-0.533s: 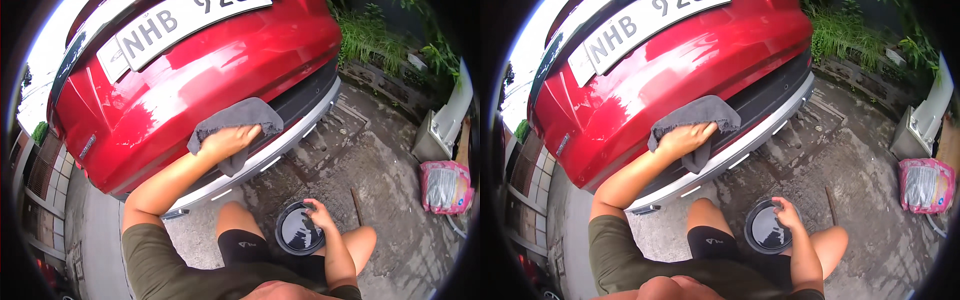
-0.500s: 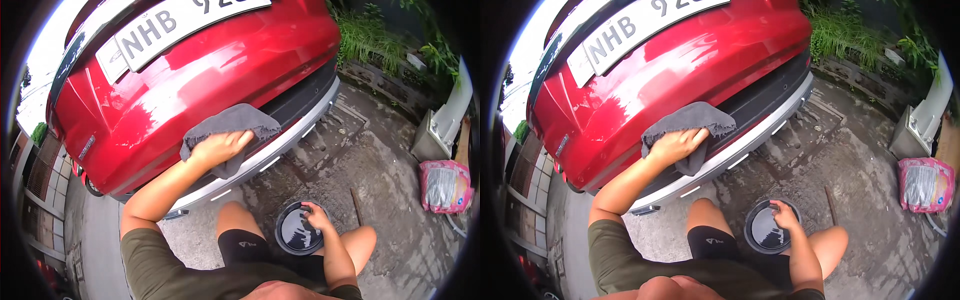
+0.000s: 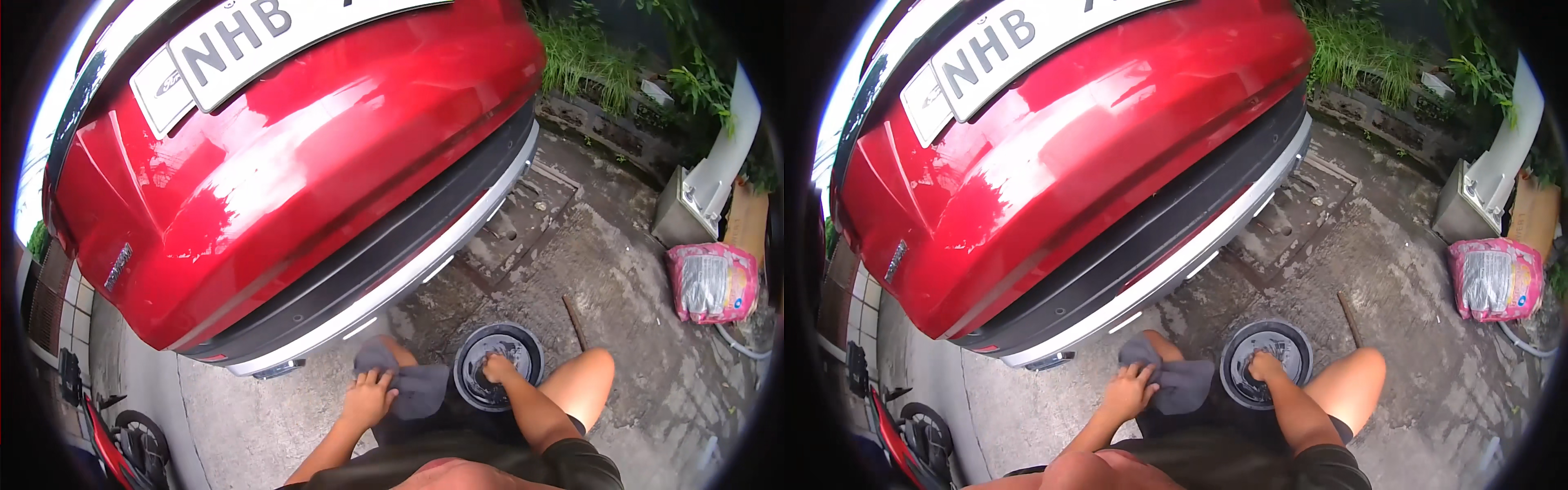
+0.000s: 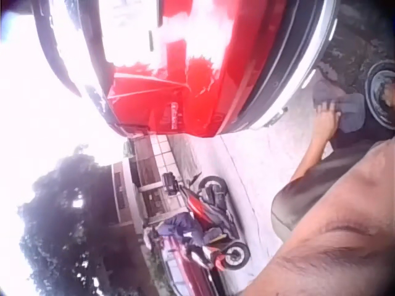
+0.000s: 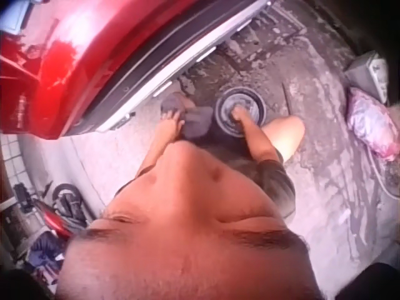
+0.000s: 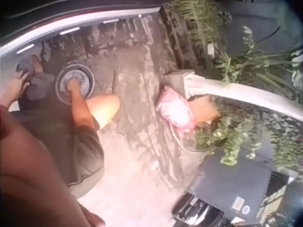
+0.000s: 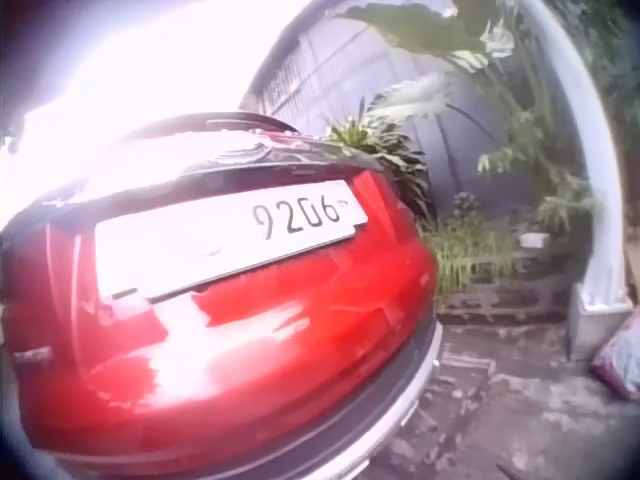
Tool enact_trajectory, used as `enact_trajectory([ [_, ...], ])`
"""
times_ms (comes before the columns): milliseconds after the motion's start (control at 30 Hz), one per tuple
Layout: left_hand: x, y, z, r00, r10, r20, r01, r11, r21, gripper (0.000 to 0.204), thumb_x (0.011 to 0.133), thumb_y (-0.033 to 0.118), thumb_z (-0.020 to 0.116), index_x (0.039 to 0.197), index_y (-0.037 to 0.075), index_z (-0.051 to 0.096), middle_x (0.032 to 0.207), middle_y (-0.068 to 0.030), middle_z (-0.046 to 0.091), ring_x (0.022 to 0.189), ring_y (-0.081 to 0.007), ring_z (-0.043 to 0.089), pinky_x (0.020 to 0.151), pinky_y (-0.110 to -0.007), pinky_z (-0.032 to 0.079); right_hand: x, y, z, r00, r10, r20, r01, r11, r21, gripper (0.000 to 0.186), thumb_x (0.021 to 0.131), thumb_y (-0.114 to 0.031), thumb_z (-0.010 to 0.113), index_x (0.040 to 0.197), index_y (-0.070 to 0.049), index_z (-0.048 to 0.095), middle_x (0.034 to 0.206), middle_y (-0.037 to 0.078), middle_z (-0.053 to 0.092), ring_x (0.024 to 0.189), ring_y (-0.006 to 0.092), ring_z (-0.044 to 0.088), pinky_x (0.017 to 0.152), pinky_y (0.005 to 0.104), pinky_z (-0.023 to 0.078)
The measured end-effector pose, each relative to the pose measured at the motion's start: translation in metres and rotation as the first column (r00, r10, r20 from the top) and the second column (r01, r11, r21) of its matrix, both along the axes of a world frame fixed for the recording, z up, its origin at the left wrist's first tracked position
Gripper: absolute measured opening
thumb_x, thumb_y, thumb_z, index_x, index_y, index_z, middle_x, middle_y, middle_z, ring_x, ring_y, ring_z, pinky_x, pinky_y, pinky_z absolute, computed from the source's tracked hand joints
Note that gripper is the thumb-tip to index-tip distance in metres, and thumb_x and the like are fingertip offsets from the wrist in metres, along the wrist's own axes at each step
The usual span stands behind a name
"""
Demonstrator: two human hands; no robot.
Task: Using a sanding block and water to sand down a section of a red car's rear bumper.
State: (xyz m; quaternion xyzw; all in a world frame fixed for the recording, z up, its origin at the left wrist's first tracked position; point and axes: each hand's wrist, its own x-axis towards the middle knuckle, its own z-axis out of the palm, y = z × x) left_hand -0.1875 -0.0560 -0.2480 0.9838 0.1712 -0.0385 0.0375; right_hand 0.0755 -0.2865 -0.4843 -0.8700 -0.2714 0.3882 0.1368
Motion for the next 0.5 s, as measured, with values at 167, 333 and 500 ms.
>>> enact_trajectory([
  [167,-0.002,0.031,0.010,0.878,-0.037,-0.478,-0.065,0.979,-0.195,0.042,0.094,0.040,0.071,0.125,0.012,0.071,0.118,-0.0152,0.073,0.101,-0.0345,0.074,0.086,-0.048,0.060,0.029,0.012,0.185,0.934,-0.357,-0.024,0.316,0.791,0.524,0.047,0.111,-0.034,0.045,0.142,-0.002,0.060,0.132,0.031,0.067,0.128,0.0460,0.062,0.110,0.0472,0.047],
  [333,0.049,0.062,0.060,0.723,-0.302,-0.621,0.196,0.952,-0.235,0.053,0.086,0.049,0.078,0.119,0.009,0.071,0.106,-0.0171,0.076,0.102,-0.0381,0.074,0.084,-0.049,0.059,0.057,0.079,0.398,0.811,-0.356,0.464,-0.301,0.425,0.853,0.055,0.104,-0.019,0.059,0.155,-0.001,0.047,0.158,0.024,0.049,0.151,0.0412,0.041,0.124,0.0462,0.032],
  [500,0.144,0.099,0.150,0.730,-0.655,0.197,0.634,0.756,0.163,0.036,0.087,0.036,0.076,0.111,0.010,0.068,0.107,-0.0091,0.069,0.110,-0.0305,0.066,0.098,-0.044,0.052,0.043,0.174,0.475,0.451,-0.355,0.819,-0.742,0.361,0.565,0.068,0.094,-0.016,0.067,0.155,0.005,0.043,0.160,0.027,0.042,0.152,0.0479,0.035,0.125,0.0535,0.030],
])
